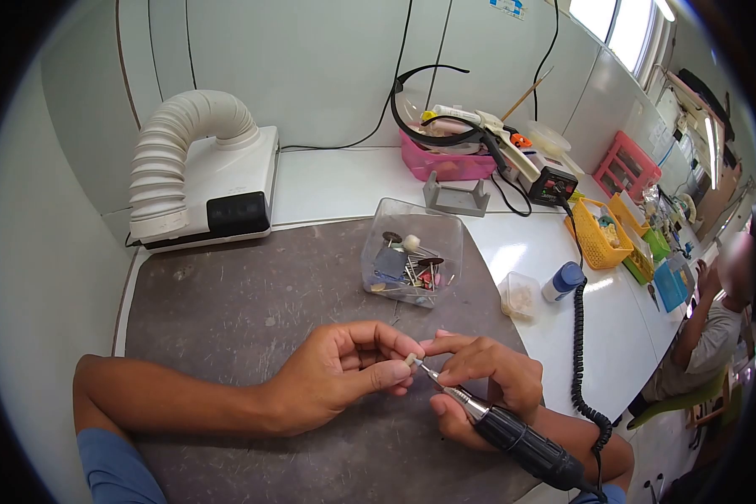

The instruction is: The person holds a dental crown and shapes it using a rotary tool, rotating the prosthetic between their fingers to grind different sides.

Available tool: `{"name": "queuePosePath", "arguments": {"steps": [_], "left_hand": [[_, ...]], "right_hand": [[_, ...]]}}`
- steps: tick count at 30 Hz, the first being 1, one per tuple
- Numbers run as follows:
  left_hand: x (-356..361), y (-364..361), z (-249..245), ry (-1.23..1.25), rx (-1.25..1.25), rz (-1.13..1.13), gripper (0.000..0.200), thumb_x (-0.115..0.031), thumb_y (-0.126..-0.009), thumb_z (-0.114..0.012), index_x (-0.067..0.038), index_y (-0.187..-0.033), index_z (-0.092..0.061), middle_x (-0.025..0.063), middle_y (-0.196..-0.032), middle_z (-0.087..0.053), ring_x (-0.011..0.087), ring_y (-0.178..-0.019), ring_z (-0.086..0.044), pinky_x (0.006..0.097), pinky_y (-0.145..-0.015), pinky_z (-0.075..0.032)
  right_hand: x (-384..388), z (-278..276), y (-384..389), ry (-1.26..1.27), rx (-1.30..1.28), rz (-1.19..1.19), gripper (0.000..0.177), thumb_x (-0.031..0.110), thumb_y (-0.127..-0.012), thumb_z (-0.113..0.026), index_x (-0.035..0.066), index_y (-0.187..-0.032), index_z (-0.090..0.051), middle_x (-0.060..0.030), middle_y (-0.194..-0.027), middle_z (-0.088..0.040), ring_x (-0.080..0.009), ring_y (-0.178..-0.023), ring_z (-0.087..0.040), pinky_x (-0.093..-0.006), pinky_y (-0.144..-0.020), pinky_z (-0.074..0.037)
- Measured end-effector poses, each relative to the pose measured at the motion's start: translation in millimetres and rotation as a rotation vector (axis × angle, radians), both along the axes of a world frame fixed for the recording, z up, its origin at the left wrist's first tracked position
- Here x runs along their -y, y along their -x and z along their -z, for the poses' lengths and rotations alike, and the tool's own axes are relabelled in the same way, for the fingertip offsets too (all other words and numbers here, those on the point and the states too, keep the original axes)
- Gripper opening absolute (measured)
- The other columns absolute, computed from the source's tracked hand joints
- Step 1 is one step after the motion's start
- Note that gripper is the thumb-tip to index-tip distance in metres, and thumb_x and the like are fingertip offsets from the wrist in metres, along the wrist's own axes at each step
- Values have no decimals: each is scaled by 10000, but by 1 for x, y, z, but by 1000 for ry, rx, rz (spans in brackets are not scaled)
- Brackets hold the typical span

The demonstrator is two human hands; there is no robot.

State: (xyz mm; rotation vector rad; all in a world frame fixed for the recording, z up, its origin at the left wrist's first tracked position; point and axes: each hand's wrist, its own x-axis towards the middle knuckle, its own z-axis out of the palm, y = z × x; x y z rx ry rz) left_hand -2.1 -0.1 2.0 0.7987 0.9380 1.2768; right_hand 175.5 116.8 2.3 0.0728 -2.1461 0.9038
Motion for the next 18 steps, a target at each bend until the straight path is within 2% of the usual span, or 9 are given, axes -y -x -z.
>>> {"name": "queuePosePath", "arguments": {"steps": [18], "left_hand": [[0, 0, 0, -10, -23, 11, 186, -79, -911, -584, 10, -1072, -558, 60, -978, -583, 108, -899, -588, 261, -837, -506]], "right_hand": [[0, 0, 1, -15, -13, 21, 230, 77, -687, -745, -4, -836, -591, -122, -744, -629, -342, -860, -679, -485, -849, -511]]}}
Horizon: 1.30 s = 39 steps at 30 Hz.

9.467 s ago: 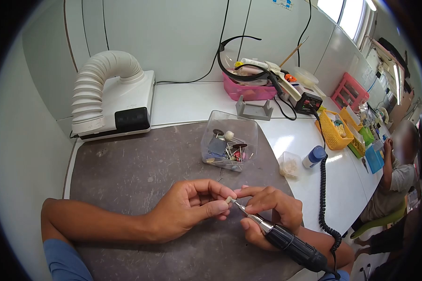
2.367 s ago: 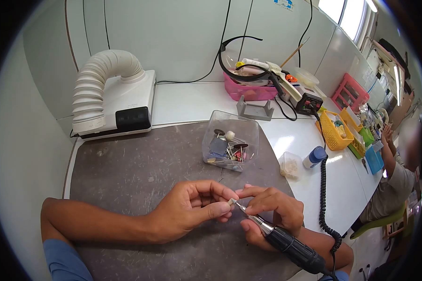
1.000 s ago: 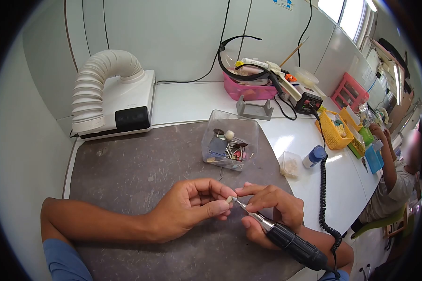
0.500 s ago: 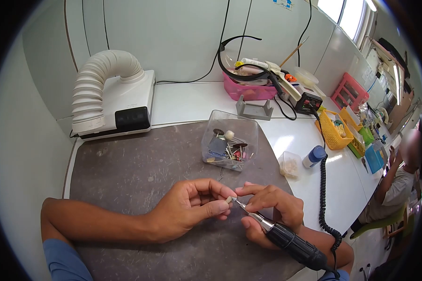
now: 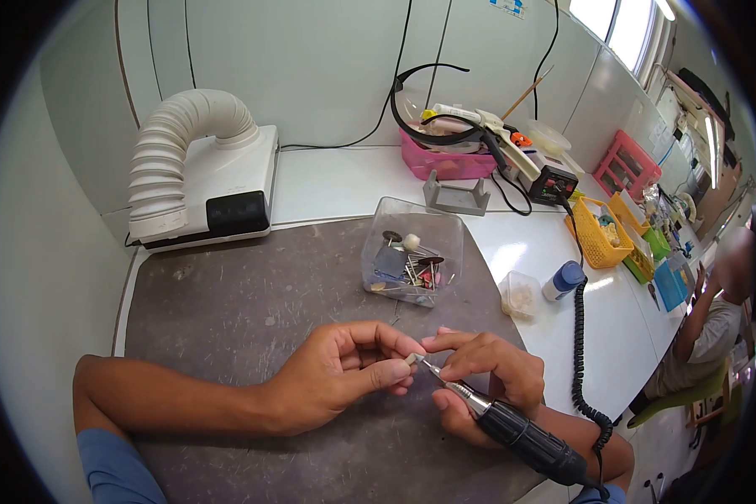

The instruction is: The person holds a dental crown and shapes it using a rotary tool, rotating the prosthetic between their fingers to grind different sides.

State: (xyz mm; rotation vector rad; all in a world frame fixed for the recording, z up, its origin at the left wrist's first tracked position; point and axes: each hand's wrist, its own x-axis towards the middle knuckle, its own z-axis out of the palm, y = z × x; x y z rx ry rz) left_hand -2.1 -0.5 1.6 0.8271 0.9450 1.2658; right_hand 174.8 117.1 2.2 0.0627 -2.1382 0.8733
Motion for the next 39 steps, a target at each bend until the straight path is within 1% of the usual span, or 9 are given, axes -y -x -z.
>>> {"name": "queuePosePath", "arguments": {"steps": [8, 10, 16, 20, 23, 25, 31, 34, 39], "left_hand": [[0, 1, 1, -9, 3, 2, 186, -77, -913, -580, 11, -1075, -558, 63, -980, -579, 110, -905, -579, 262, -833, -503], [0, 1, 1, -3, -2, 4, 185, -76, -912, -581, 10, -1074, -558, 64, -985, -578, 111, -902, -581, 261, -832, -503], [0, 0, 2, -17, 8, 3, 188, -79, -913, -581, 11, -1076, -557, 63, -974, -582, 110, -899, -583, 261, -830, -504], [0, 1, 2, -9, 4, 6, 191, -81, -913, -580, 11, -1079, -557, 63, -973, -582, 110, -901, -583, 262, -830, -505], [0, 0, 2, -12, 7, 7, 195, -83, -913, -581, 10, -1083, -557, 62, -971, -582, 110, -902, -583, 262, -830, -505], [0, 0, 2, -10, 2, 1, 197, -83, -914, -580, 9, -1086, -557, 62, -967, -583, 110, -900, -583, 263, -831, -505], [0, 0, 1, -7, 1, 8, 193, -83, -916, -576, 8, -1085, -555, 63, -958, -585, 110, -897, -582, 263, -829, -503], [0, 0, 1, -3, -6, 5, 190, -82, -916, -576, 8, -1082, -555, 64, -956, -585, 110, -895, -582, 262, -826, -503], [0, 0, 1, -11, -3, 6, 188, -83, -915, -578, 7, -1078, -556, 65, -959, -585, 111, -893, -582, 261, -827, -503]], "right_hand": [[1, -2, 1, -8, 11, -10, 227, 74, -688, -744, -4, -835, -589, -122, -747, -630, -340, -866, -679, -480, -853, -512], [4, -5, 1, 9, -2, 12, 220, -6, -656, -732, -7, -835, -604, -105, -769, -637, -297, -856, -684, -418, -827, -550], [3, -5, 0, 2, 7, 2, 228, -9, -654, -732, -5, -839, -599, -102, -775, -637, -294, -857, -684, -416, -828, -551], [2, -4, 0, 9, 13, 14, 233, -11, -654, -730, -5, -845, -597, -105, -781, -638, -292, -854, -684, -416, -829, -551], [1, -1, -1, 11, 23, -12, 234, 84, -697, -744, -6, -842, -585, -121, -750, -623, -339, -872, -677, -479, -862, -507], [2, -4, 0, -5, 12, -6, 244, -9, -657, -734, -4, -856, -594, -105, -781, -639, -293, -856, -685, -415, -828, -551], [3, -4, 0, 5, 4, 4, 242, -5, -658, -735, -2, -853, -592, -105, -781, -640, -296, -852, -686, -414, -826, -552], [1, 1, -1, 19, 14, -7, 237, 81, -692, -747, -7, -843, -586, -122, -745, -622, -340, -868, -678, -480, -861, -508], [1, 0, -1, 14, 11, -7, 236, 80, -692, -746, -9, -841, -587, -121, -746, -623, -339, -867, -678, -482, -863, -507]]}}
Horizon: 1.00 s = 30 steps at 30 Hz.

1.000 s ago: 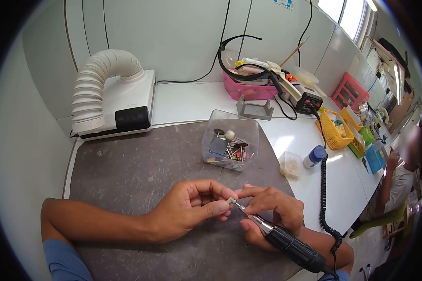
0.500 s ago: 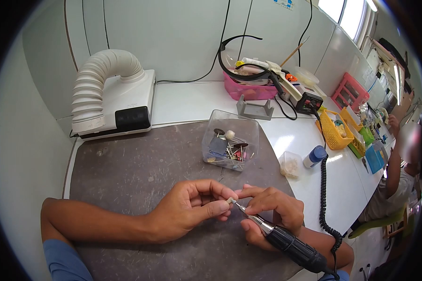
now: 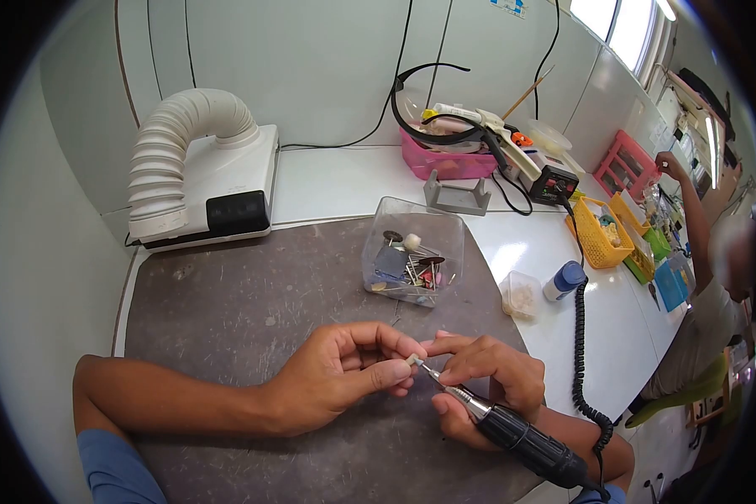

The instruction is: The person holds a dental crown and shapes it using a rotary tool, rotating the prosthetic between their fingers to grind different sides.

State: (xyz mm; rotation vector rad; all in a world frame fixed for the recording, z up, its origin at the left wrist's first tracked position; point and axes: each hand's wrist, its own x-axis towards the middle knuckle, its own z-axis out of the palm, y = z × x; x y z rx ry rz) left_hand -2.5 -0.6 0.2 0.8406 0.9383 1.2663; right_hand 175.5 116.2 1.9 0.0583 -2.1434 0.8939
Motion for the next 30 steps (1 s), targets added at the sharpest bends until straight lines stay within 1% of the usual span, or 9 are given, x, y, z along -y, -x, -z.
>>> {"name": "queuePosePath", "arguments": {"steps": [2, 4, 30], "left_hand": [[0, 0, 0, -7, 3, -1, 188, -83, -914, -578, 7, -1078, -556, 66, -961, -585, 111, -893, -582, 261, -828, -503], [0, 0, -1, 7, 11, 2, 184, -80, -914, -578, 7, -1075, -557, 68, -978, -582, 112, -895, -582, 262, -830, -503], [0, 0, 0, 8, 6, -7, 197, -86, -912, -584, 9, -1083, -556, 61, -967, -583, 106, -898, -584, 265, -835, -506]], "right_hand": [[0, -1, 0, -5, 2, -6, 234, 79, -692, -744, -9, -840, -586, -121, -745, -623, -339, -868, -678, -482, -864, -506], [1, -4, 1, -3, 0, 15, 240, -7, -653, -735, -4, -848, -596, -110, -781, -641, -295, -853, -685, -415, -827, -550], [1, -4, 0, 0, 0, 3, 232, -5, -656, -730, -10, -848, -599, -116, -779, -641, -296, -865, -685, -415, -831, -548]]}}
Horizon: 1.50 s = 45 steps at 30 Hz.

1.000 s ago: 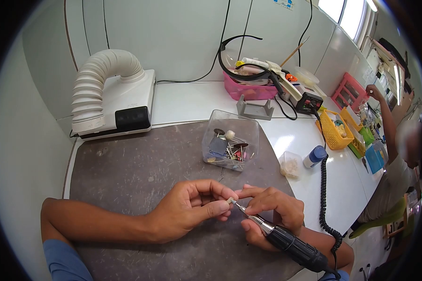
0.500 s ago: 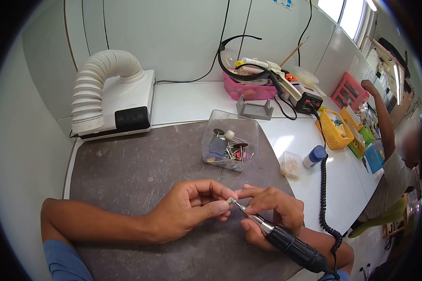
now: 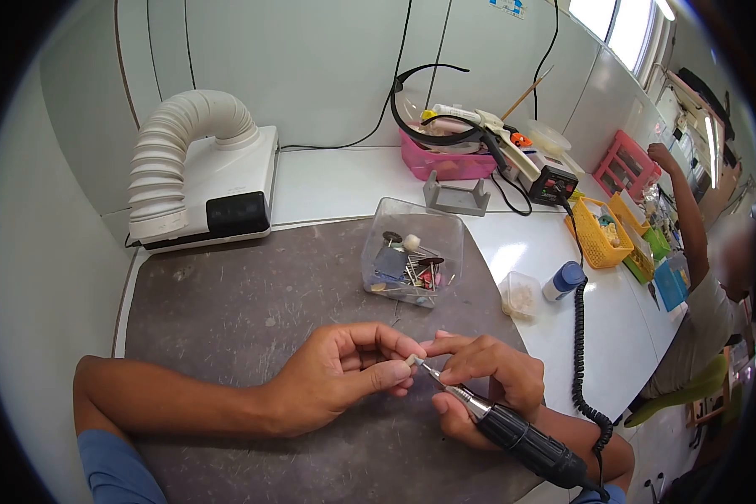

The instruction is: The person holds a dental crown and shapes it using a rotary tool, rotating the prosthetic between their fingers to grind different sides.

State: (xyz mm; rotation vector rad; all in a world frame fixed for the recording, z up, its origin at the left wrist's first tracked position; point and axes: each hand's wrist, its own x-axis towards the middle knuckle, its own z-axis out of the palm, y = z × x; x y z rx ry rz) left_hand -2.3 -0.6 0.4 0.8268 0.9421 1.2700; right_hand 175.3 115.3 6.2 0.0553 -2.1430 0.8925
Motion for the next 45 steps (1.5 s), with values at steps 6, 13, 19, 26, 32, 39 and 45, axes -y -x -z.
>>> {"name": "queuePosePath", "arguments": {"steps": [6, 13, 19, 26, 32, 39, 45], "left_hand": [[0, 0, -1, 6, -3, 2, 199, -86, -914, -581, 12, -1085, -555, 64, -965, -589, 106, -900, -588, 261, -835, -508], [0, 0, -2, 8, -3, -3, 214, -90, -910, -587, 11, -1096, -555, 62, -955, -593, 108, -895, -593, 258, -829, -509], [1, 0, -4, 19, -10, -4, 220, -90, -910, -588, 14, -1099, -552, 69, -951, -604, 112, -870, -603, 249, -820, -509], [0, 0, -2, -5, 22, 3, 221, -85, -911, -583, 17, -1105, -550, 75, -946, -611, 114, -864, -606, 248, -809, -511], [0, 0, -2, 1, 30, -5, 225, -86, -912, -581, 22, -1107, -546, 79, -953, -613, 113, -863, -605, 252, -813, -511], [0, 0, -2, 2, 32, 1, 235, -85, -909, -587, 21, -1113, -541, 81, -963, -614, 114, -873, -605, 253, -813, -511], [1, 0, -2, 2, 30, 8, 229, -87, -907, -590, 17, -1107, -548, 74, -952, -610, 110, -867, -601, 247, -808, -510]], "right_hand": [[-1, 3, -1, 26, 22, -4, 229, 75, -702, -735, -4, -852, -580, -125, -752, -620, -339, -884, -674, -487, -879, -497], [-1, 0, 0, -8, 6, 10, 239, -7, -651, -731, -8, -851, -600, -112, -772, -642, -300, -875, -683, -419, -835, -545], [-3, 5, 0, -30, -22, 9, 226, 81, -695, -742, 1, -839, -587, -124, -734, -630, -349, -862, -678, -504, -857, -501], [-2, 5, 0, -29, -21, -24, 232, 86, -691, -747, -1, -835, -587, -124, -738, -631, -357, -856, -677, -502, -856, -502], [-3, 4, 0, -18, -4, -46, 243, 79, -686, -750, -1, -846, -585, -123, -740, -629, -355, -872, -675, -503, -860, -500], [-2, 3, -1, -22, 3, -20, 234, 68, -688, -744, 1, -846, -584, -123, -745, -628, -356, -879, -673, -503, -864, -499], [-2, 4, -1, -14, 2, -18, 239, 62, -681, -748, 3, -845, -584, -122, -740, -630, -353, -885, -672, -512, -870, -492]]}}
